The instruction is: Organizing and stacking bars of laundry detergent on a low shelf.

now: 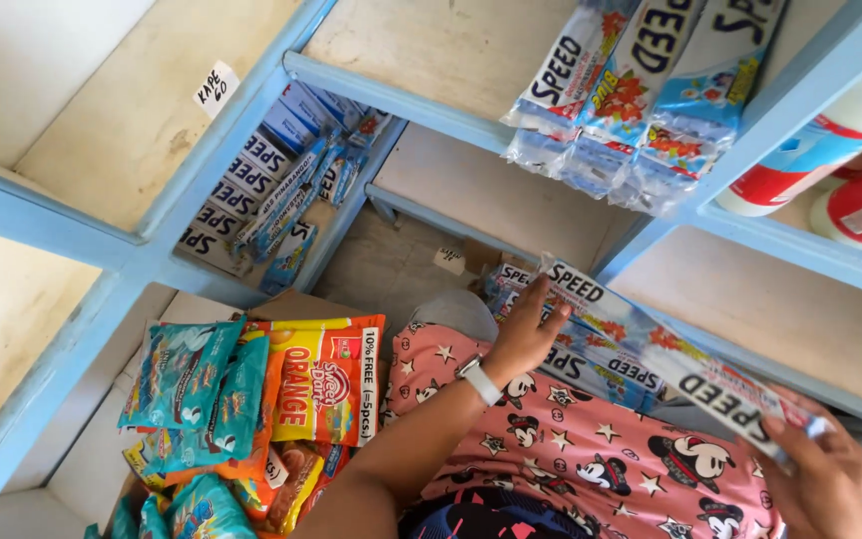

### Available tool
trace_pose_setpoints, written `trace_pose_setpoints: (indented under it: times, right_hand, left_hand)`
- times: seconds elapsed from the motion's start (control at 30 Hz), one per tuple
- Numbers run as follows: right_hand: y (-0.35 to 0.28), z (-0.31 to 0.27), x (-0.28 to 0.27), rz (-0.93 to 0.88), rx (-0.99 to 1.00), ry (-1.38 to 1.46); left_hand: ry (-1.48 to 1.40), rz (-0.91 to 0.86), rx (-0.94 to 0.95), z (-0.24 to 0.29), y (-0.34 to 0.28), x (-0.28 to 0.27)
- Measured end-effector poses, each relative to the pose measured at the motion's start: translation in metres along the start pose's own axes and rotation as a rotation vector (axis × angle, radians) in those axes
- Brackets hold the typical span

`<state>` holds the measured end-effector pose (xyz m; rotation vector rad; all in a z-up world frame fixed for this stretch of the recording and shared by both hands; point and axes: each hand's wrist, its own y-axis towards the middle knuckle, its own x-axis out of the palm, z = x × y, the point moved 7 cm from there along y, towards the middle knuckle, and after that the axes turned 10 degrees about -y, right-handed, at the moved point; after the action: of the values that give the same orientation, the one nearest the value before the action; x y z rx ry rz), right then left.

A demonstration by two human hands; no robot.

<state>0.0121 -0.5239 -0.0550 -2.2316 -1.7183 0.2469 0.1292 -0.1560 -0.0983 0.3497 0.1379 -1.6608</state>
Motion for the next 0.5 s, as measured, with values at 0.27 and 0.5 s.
trace_pose_setpoints:
  times: [0.27, 0.5]
  right_hand:
    - [-0.043, 0.018, -0.043, 0.084, -0.15, -0.022]
    - [-0.03, 0.088, -0.083, 0.054, -0.031, -0.046]
  left_hand:
    - [0.126, 0.096, 0.155, 0.101, -0.024, -0.032]
    - [-0.081, 0.04, 0.09, 0.076, -0.019, -0.054]
